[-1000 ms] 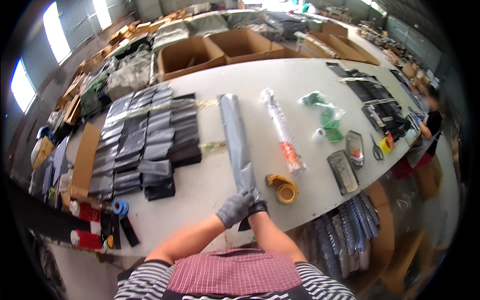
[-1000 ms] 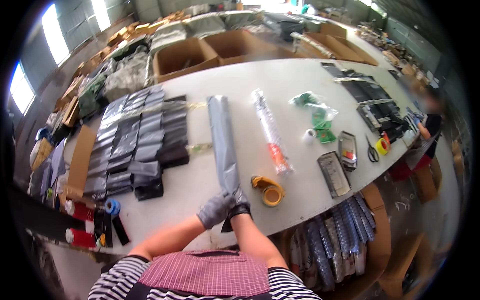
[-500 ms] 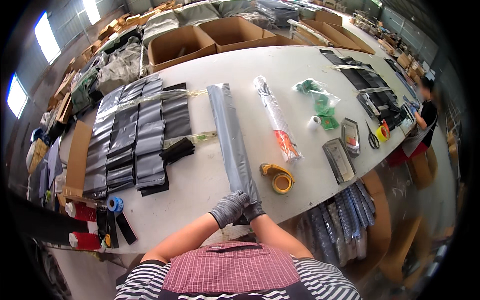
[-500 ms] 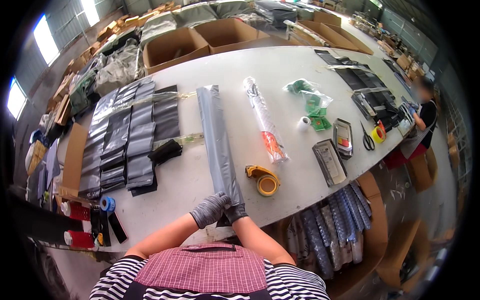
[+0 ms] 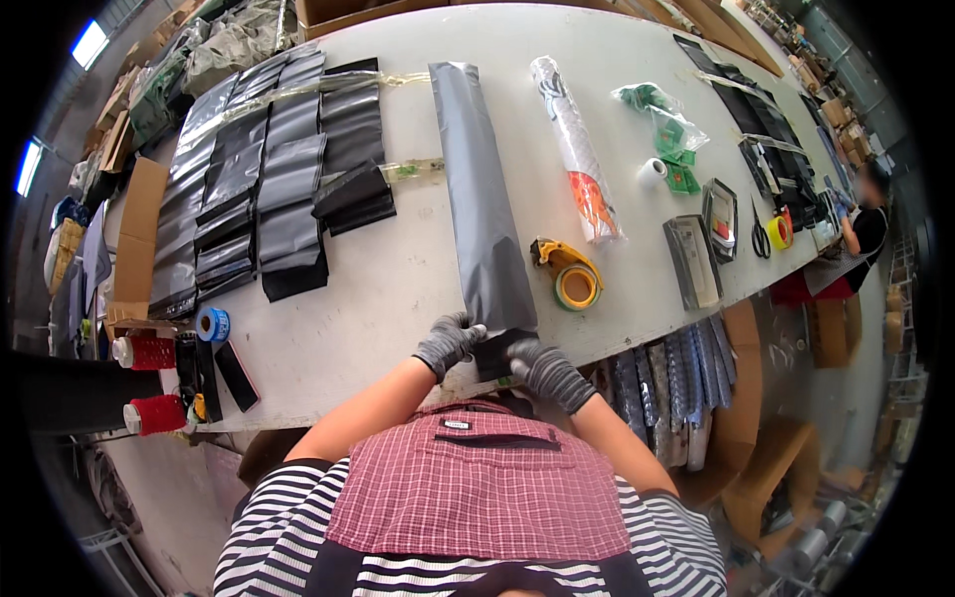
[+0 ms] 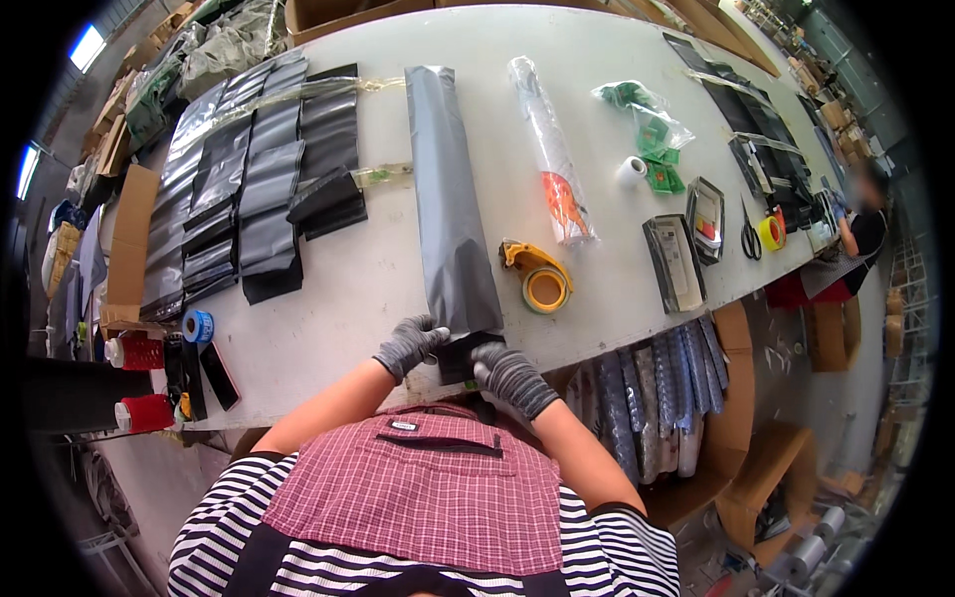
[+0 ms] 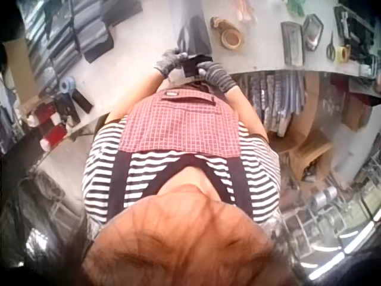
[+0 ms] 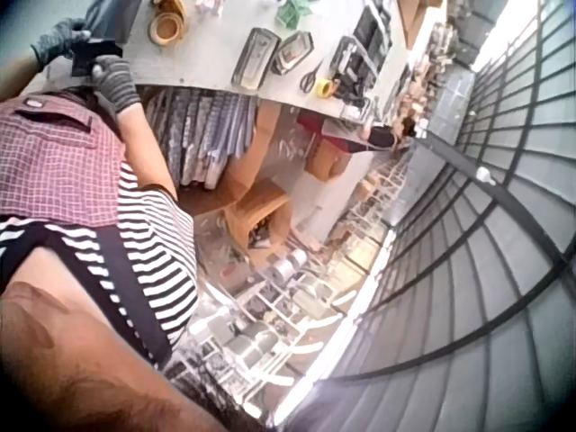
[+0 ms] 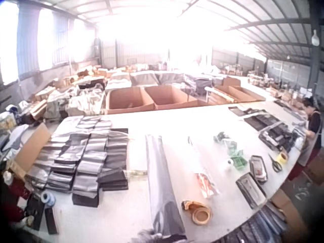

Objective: The person wraps individual products in plastic sheets, secures them with adhesive tape, applies a shipping label, and places them into a large cardboard box.

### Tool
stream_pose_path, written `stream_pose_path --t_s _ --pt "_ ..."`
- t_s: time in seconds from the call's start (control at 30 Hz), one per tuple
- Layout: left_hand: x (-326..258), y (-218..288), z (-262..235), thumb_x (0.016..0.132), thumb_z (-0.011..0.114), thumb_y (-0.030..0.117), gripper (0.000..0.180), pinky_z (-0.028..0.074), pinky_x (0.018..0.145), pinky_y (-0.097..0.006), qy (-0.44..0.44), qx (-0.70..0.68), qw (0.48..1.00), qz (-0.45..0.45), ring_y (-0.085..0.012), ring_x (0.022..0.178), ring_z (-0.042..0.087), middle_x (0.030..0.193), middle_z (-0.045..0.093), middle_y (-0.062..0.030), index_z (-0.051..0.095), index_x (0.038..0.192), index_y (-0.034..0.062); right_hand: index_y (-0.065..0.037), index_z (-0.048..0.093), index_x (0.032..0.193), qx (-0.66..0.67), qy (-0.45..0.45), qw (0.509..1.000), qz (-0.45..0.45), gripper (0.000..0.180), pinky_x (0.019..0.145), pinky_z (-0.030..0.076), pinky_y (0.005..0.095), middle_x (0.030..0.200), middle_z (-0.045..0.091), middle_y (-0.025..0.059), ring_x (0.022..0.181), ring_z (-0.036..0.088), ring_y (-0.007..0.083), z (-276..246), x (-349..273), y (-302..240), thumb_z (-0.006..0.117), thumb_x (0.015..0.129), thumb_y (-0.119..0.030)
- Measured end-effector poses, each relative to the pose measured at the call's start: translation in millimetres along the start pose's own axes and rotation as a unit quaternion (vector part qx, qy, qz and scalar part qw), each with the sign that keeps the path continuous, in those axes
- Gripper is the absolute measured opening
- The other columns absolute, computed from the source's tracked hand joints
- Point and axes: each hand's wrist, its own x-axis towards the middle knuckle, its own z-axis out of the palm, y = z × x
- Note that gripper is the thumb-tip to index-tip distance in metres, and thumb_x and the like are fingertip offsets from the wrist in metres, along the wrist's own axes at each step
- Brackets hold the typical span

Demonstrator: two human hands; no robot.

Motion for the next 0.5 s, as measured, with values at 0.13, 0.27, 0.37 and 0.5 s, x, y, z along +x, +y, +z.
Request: stream_pose_path --t_s 0.13,0.27,0.37,0.5 --pt "-12.0 1.4 -9.2 0.091 0.067 0.02 0.032 0.057 0.055 -0.028 -0.047 -0.099 0.991 -0.082 -0.0184 0.07 0.065 0.087 0.068 -0.0111 0.062 0.11 -0.0048 -0.003 0.066 0.104 0.133 0.146 0.98 -0.031 0.019 0.079 0.053 0.0446 0.092 0.067 0.0163 0.085 0.065 0.0348 21.8 -18.1 -8.8 0.058 0.089 -0.01" --pt "-20.1 1.8 -9.4 0.091 0.068 0.02 0.026 0.059 0.056 -0.03 -0.078 -0.146 0.98 -0.113 -0.0206 0.068 0.066 0.084 0.067 -0.0127 0.063 0.102 -0.0034 -0.008 0.068 0.105 0.035 0.174 0.975 -0.135 0.022 0.087 0.049 0.039 0.099 0.065 0.0104 0.095 0.06 0.0281 25.4 0.9 -22.5 0.068 0.083 -0.015" --pt "-24.1 0.7 -9.4 0.091 0.068 0.019 0.025 0.06 0.057 -0.03 -0.076 -0.172 0.975 -0.122 -0.0217 0.068 0.067 0.083 0.067 -0.0137 0.063 0.101 -0.0033 -0.007 0.067 0.109 0.017 0.119 0.98 -0.156 0.028 0.09 0.048 0.0387 0.105 0.063 0.0093 0.1 0.059 0.028 26.2 6.3 -22.7 0.07 0.082 -0.013" --pt "-25.0 0.5 -8.5 0.092 0.066 0.018 0.024 0.06 0.058 -0.03 -0.077 -0.182 0.972 -0.123 -0.0217 0.069 0.068 0.085 0.068 -0.0146 0.063 0.102 -0.0039 -0.008 0.066 0.098 -0.002 0.102 0.98 -0.169 0.019 0.083 0.049 0.0401 0.094 0.061 0.0092 0.092 0.059 0.0292 29.3 7.4 -16.0 0.07 0.08 -0.011"
